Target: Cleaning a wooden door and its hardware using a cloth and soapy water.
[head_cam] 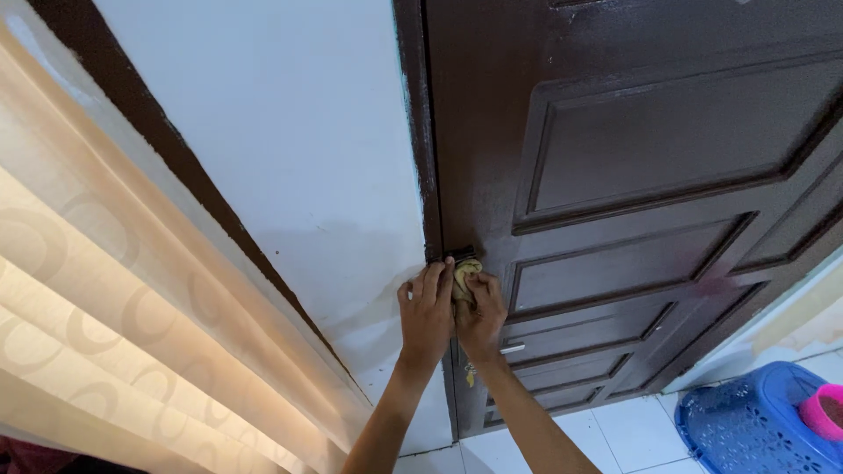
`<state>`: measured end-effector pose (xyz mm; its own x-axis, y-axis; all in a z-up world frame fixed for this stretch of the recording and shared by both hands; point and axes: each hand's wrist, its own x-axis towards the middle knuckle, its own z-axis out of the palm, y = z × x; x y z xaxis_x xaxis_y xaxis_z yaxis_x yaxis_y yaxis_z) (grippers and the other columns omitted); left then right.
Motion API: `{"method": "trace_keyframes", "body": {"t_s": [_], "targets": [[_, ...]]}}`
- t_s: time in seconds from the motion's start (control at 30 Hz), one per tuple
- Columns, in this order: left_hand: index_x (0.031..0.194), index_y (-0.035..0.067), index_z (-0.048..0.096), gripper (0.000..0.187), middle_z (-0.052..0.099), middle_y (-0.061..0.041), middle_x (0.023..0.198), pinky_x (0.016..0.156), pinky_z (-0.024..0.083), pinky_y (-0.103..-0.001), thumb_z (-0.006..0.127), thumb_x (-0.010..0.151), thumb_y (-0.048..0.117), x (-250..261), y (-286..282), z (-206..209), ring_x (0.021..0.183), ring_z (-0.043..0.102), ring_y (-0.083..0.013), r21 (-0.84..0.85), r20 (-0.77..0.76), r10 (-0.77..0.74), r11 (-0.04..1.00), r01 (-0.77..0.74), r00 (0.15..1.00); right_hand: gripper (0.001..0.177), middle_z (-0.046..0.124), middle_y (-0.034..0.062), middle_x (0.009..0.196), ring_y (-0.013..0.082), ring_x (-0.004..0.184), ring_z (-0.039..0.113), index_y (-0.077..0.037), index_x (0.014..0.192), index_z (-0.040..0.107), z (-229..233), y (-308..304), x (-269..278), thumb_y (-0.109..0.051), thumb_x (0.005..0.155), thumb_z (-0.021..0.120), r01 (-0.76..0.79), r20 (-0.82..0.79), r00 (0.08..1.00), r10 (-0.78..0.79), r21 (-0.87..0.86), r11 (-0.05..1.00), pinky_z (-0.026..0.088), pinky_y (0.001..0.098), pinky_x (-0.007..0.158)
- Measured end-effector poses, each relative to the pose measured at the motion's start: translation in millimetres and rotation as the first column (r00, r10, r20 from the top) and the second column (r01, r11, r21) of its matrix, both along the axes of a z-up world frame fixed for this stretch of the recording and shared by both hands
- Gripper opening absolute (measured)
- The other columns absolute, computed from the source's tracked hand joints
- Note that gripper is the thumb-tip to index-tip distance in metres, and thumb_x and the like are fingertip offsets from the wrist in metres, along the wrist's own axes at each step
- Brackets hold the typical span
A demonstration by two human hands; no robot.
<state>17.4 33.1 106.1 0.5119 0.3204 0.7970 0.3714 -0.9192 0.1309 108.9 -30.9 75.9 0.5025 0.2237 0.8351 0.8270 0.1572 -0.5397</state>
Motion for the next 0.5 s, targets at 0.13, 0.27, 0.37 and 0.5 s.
{"method": "trace_keyframes", "body": {"t_s": [0.13,0.27,0.37,0.5], "targets": [[0.151,0.005,0.051,0.067,0.052,-0.009,0.138,0.102,0.036,-0.048,0.067,0.086,0.011,-1.0,-1.7,4.4,0.132,0.051,-0.0258,-0.052,0.026,-0.042,0.998,0.043,0.999,0.037,0.064,0.0188,0.117,0.0352,0.106,0.068,0.003,0.116,0.067,10.4,-18.0,14.8,0.013,0.081,0.064,-0.020,0.014,1.000,0.022,-0.091,0.996,0.056,0.0372,0.090],[0.152,0.006,0.048,0.075,0.050,-0.009,0.139,0.103,0.035,-0.049,0.070,0.080,0.005,-1.2,-2.4,-0.5,0.133,0.049,-0.0264,-0.073,-0.034,-0.033,0.997,0.031,0.999,0.037,0.066,0.0186,0.117,0.0346,0.105,0.069,0.004,0.116,0.068,35.9,-45.3,21.9,0.010,0.080,0.066,-0.102,-0.005,0.995,0.103,-0.216,0.971,0.056,0.0371,0.089],[0.152,0.006,0.047,0.077,0.049,-0.010,0.139,0.103,0.035,-0.049,0.070,0.078,0.004,-1.4,-1.1,2.4,0.134,0.048,-0.0268,-0.068,-0.027,-0.045,0.997,0.043,0.999,0.034,0.068,0.0164,0.116,0.0316,0.101,0.071,0.002,0.118,0.070,46.6,-49.2,18.1,0.008,0.084,0.067,-0.059,-0.051,0.997,0.049,-0.219,0.974,0.057,0.0354,0.085],[0.151,0.004,0.048,0.075,0.049,-0.011,0.138,0.103,0.035,-0.050,0.069,0.079,0.003,-2.1,-3.3,8.4,0.132,0.047,-0.0282,-0.112,-0.029,-0.077,0.991,0.074,0.997,0.036,0.066,0.0167,0.116,0.0312,0.098,0.070,0.002,0.123,0.070,30.3,-31.4,13.8,0.005,0.087,0.068,0.044,-0.029,0.998,-0.051,-0.189,0.981,0.057,0.0354,0.081]]}}
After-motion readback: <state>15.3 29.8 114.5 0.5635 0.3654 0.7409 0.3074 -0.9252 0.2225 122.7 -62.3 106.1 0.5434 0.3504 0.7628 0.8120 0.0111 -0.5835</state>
